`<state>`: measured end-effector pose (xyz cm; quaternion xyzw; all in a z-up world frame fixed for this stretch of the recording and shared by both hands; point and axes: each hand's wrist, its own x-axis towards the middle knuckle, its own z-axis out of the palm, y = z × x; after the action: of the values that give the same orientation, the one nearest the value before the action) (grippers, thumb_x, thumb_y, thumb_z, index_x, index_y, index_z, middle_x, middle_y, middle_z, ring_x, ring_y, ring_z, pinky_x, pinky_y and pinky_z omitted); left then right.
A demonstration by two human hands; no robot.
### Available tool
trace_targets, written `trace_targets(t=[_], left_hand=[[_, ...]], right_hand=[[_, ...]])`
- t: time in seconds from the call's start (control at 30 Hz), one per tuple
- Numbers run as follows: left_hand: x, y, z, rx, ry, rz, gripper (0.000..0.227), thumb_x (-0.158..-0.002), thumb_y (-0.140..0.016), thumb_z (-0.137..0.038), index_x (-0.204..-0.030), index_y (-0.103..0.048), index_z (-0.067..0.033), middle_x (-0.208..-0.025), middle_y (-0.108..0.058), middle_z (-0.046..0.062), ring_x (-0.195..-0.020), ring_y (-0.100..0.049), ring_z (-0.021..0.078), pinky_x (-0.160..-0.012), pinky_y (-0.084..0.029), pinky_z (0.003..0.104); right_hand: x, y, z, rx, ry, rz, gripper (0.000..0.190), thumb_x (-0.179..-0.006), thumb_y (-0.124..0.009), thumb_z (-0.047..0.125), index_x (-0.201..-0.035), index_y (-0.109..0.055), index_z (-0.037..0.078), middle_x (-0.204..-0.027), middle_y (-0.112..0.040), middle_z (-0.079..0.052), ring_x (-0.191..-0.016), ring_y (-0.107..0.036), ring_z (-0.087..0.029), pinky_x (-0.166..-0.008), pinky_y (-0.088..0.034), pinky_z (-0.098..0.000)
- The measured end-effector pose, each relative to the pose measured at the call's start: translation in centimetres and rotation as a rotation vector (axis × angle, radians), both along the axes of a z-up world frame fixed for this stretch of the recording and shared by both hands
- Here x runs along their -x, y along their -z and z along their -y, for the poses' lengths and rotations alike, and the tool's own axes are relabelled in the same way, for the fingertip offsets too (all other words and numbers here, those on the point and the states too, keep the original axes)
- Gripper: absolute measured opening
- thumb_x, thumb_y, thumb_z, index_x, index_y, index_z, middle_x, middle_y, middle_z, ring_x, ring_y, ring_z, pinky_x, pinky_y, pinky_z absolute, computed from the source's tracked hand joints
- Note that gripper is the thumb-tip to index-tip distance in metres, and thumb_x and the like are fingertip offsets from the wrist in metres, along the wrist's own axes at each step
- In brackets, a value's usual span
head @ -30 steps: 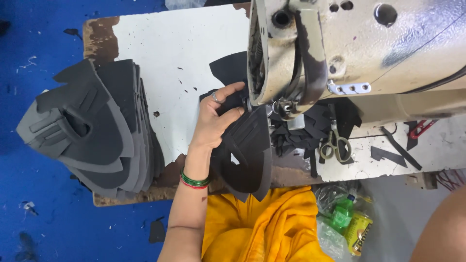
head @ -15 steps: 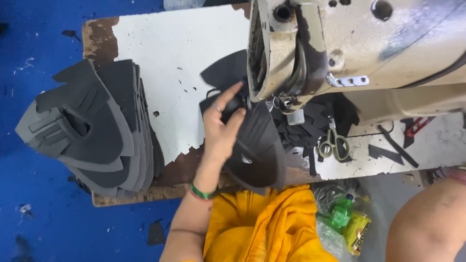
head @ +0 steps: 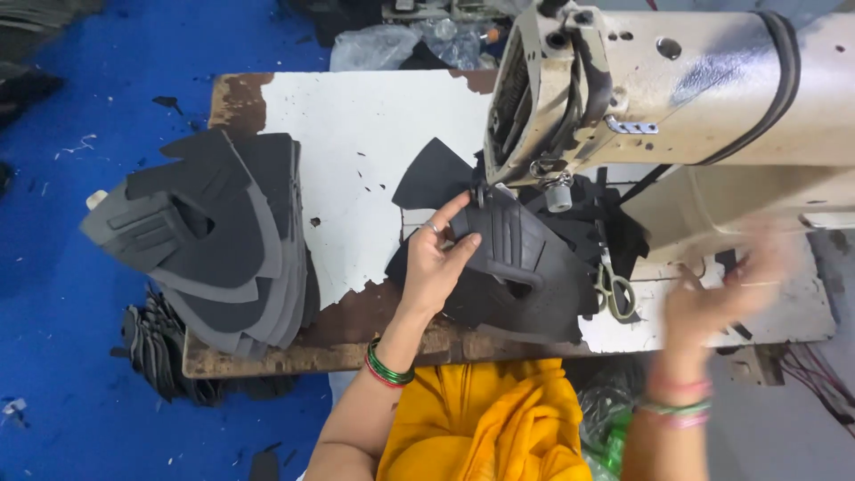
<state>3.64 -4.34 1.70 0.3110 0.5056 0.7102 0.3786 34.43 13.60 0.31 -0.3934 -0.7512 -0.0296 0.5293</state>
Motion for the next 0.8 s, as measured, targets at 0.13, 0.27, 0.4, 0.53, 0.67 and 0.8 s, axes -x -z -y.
trace_targets(t=[0.13, 0.27, 0.4, 0.53, 0.67, 0.8], left_hand=[[0.1, 0.1, 0.1, 0.011, 0.004, 0.006, 0.057, -0.090, -0.071, 0.007, -0.145, -0.060, -0.0043, -0.076, -0.045, -0.009, -0.062, -0.037, -0.0013, -0.053, -0.032, 0.017], [0.0, -0.4, 0.0, -0.005, 0.020, 0.059, 0.056, -0.091, -0.068, 0.008, -0.145, -0.056, -0.0022, -0.089, -0.065, -0.004, -0.073, -0.054, -0.0009, -0.061, -0.046, 0.017], [-0.2, 0.1, -0.1, -0.054, 0.025, 0.097, 0.057, -0.092, -0.067, 0.009, -0.147, -0.055, -0.0002, -0.098, -0.069, 0.001, -0.079, -0.058, 0.0014, -0.067, -0.049, 0.018], [-0.5, -0.1, 0.1, -0.103, 0.000, 0.129, 0.061, -0.090, -0.066, 0.010, -0.149, -0.051, -0.0009, -0.102, -0.070, 0.003, -0.087, -0.063, 0.0038, -0.074, -0.054, 0.020], [-0.8, 0.6, 0.2, -0.180, -0.055, 0.053, 0.062, -0.092, -0.068, 0.011, -0.150, -0.051, 0.0003, -0.109, -0.064, 0.002, -0.093, -0.062, 0.0045, -0.079, -0.055, 0.022], [-0.7, 1.3, 0.2, -0.156, -0.009, 0.155, 0.062, -0.093, -0.067, 0.010, -0.152, -0.049, -0.0013, -0.101, -0.070, 0.006, -0.092, -0.064, 0.0058, -0.080, -0.055, 0.022]], right_hand=[[11.7, -5.4, 11.2, 0.203, -0.537, 0.336, 0.080, -0.071, -0.084, 0.021, -0.141, -0.050, 0.004, -0.153, -0.043, -0.022, -0.147, -0.034, -0.043, -0.122, -0.023, -0.0612], [13.9, -4.3, 11.3, 0.178, -0.554, 0.474, 0.075, -0.072, -0.082, 0.020, -0.141, -0.054, 0.009, -0.154, -0.041, -0.019, -0.146, -0.032, -0.043, -0.118, -0.021, -0.0639], [14.1, -4.1, 10.7, 0.168, -0.579, 0.467, 0.071, -0.074, -0.074, 0.006, -0.141, -0.056, 0.017, -0.156, -0.046, -0.011, -0.147, -0.038, -0.041, -0.120, -0.028, -0.0587], [14.0, -3.9, 10.7, 0.178, -0.601, 0.447, 0.071, -0.075, -0.071, 0.001, -0.143, -0.056, 0.016, -0.156, -0.047, -0.012, -0.146, -0.040, -0.042, -0.121, -0.030, -0.0577], [14.1, -3.9, 10.8, 0.168, -0.599, 0.465, 0.072, -0.075, -0.071, 0.001, -0.143, -0.057, 0.018, -0.156, -0.046, -0.013, -0.146, -0.039, -0.042, -0.120, -0.030, -0.0580], [14.0, -3.8, 10.8, 0.168, -0.592, 0.476, 0.073, -0.074, -0.072, 0.001, -0.143, -0.058, 0.021, -0.155, -0.046, -0.013, -0.145, -0.039, -0.042, -0.118, -0.031, -0.0574]])
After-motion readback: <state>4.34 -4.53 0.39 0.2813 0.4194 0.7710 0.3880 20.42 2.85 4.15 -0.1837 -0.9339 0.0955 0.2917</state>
